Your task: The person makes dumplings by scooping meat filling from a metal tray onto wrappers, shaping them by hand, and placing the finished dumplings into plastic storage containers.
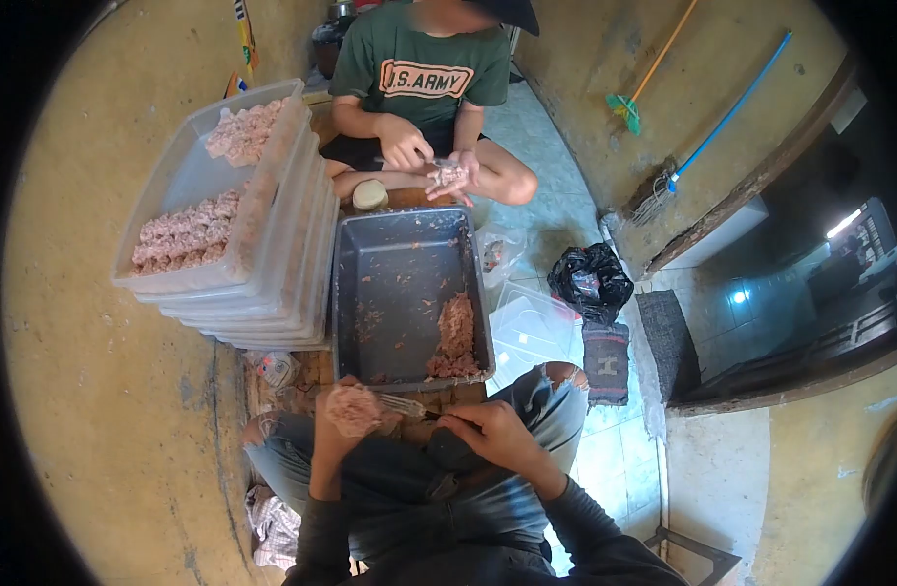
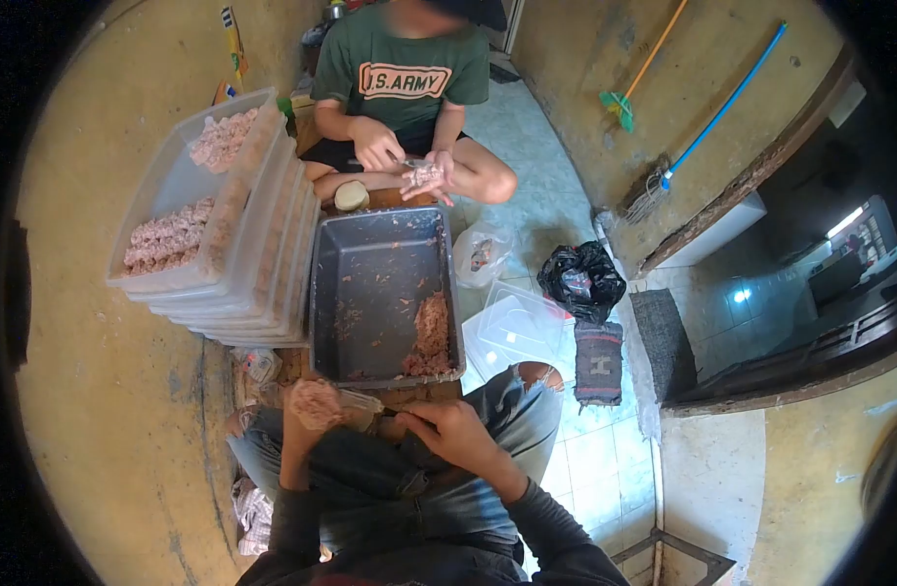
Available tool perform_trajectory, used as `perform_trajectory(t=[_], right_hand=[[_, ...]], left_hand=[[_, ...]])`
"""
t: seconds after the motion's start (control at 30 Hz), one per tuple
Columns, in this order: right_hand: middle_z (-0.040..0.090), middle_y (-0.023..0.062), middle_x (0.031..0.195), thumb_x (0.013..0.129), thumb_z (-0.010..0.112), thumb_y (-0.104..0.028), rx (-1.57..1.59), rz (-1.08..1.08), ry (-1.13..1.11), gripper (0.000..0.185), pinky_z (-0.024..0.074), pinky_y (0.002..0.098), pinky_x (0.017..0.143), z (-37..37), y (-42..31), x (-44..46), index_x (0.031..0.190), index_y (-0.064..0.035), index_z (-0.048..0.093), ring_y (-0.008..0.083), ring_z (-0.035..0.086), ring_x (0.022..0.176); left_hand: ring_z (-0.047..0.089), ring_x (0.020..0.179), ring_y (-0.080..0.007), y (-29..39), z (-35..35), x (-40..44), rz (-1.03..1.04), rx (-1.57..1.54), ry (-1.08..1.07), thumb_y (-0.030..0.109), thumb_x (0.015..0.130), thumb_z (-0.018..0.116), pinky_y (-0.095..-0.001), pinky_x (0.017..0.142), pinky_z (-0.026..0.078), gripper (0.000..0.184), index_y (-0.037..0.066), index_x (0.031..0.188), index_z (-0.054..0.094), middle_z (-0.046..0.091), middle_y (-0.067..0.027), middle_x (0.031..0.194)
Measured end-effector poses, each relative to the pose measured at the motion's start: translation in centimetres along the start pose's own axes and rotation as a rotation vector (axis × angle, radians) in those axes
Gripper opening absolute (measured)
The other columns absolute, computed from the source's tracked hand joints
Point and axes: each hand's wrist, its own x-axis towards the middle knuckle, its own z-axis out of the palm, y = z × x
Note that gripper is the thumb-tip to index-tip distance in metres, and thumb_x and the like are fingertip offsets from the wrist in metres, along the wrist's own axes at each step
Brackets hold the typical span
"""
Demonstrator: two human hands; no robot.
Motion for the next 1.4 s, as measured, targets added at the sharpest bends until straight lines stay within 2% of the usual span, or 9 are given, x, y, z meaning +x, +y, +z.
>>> perform_trajectory(t=[0.3,0.53,0.6,0.7,0.83,1.07,1.13,1.23,1.4], right_hand=[[0.074,0.0191,0.096,0.094,0.069,-0.008,0.341,-0.135,-0.049,0.02,0.0554,0.0395,0.073,2.7,0.7,-1.6,0.112,0.0002,0.071,0.0337,0.073,0.086],[0.073,0.0179,0.101,0.096,0.066,-0.013,0.002,-0.183,-0.114,0.019,0.055,0.043,0.076,1.5,-1.3,-1.0,0.108,0.0009,0.071,0.0368,0.07,0.088],[0.073,0.0174,0.099,0.095,0.067,-0.009,0.06,-0.148,-0.025,0.016,0.0548,0.0399,0.075,1.9,-0.5,-1.5,0.106,0.0018,0.071,0.0351,0.071,0.087],[0.072,0.0166,0.094,0.094,0.068,-0.005,0.186,-0.129,0.066,0.013,0.0537,0.0354,0.073,1.9,-1.0,-2.1,0.104,0.0032,0.07,0.0315,0.071,0.083],[0.069,0.0149,0.087,0.095,0.066,-0.002,0.365,-0.087,-0.026,0.01,0.051,0.0315,0.07,3.8,-0.9,-3.5,0.102,0.0044,0.069,0.0261,0.067,0.076],[0.069,0.0149,0.091,0.094,0.068,-0.003,0.286,-0.099,0.112,0.01,0.0506,0.0343,0.062,4.2,-1.0,-3.3,0.102,0.0032,0.07,0.0273,0.067,0.073],[0.069,0.0155,0.091,0.093,0.069,-0.004,0.25,-0.099,0.072,0.01,0.0516,0.036,0.063,2.7,-1.6,-3.2,0.101,0.0027,0.07,0.0297,0.067,0.073],[0.07,0.0158,0.091,0.092,0.07,-0.006,0.152,-0.114,0.033,0.01,0.0533,0.039,0.064,2.5,-1.8,-3.3,0.099,0.0015,0.07,0.0331,0.068,0.075],[0.071,0.0149,0.091,0.093,0.069,-0.011,0.043,-0.077,0.002,0.012,0.0549,0.0416,0.066,3.5,-0.7,-3.4,0.097,-0.0003,0.071,0.0355,0.069,0.076]], left_hand=[[0.068,0.084,-0.0143,5.8,-0.1,-0.6,0.141,-0.688,-0.336,0.036,0.056,0.097,-0.0268,0.075,0.054,0.082,0.004,0.126,0.069,0.069,-0.0121,0.131],[0.071,0.094,-0.0163,7.5,-0.7,-0.4,0.081,-0.279,-0.412,0.033,0.055,0.097,-0.0301,0.083,0.057,0.074,-0.003,0.114,0.07,0.074,-0.0128,0.115],[0.068,0.083,-0.0144,5.6,0.0,-1.9,-0.348,-0.722,-0.226,0.039,0.059,0.097,-0.0306,0.07,0.054,0.062,-0.002,0.096,0.068,0.073,-0.012,0.098],[0.06,0.072,-0.0118,3.6,2.0,-2.7,-0.166,-0.775,0.161,0.043,0.06,0.097,-0.0286,0.059,0.048,0.059,0.003,0.08,0.059,0.065,-0.0065,0.083],[0.056,0.068,-0.0106,4.0,3.0,-2.5,0.017,-0.35,0.173,0.04,0.054,0.1,-0.0266,0.057,0.044,0.063,0.005,0.08,0.054,0.056,-0.0007,0.074],[0.067,0.086,-0.0148,11.1,1.0,-1.6,-0.032,-0.466,0.025,0.013,0.063,0.097,-0.0286,0.073,0.057,0.055,0.001,0.1,0.058,0.07,-0.0096,0.1],[0.071,0.097,-0.023,12.6,-1.7,-1.0,-0.355,-0.839,-0.405,0.0,0.071,0.088,-0.0341,0.081,0.061,0.059,-0.005,0.122,0.06,0.071,-0.0184,0.114],[0.073,0.096,-0.0254,8.9,-2.9,-0.9,-0.54,-0.99,-0.564,0.001,0.071,0.087,-0.0349,0.078,0.063,0.085,-0.006,0.146,0.047,0.072,-0.0205,0.114],[0.074,0.088,-0.0228,3.7,0.2,-0.7,-0.502,-1.032,-0.574,0.011,0.073,0.088,-0.0323,0.07,0.063,0.089,-0.006,0.149,0.043,0.072,-0.0219,0.113]])
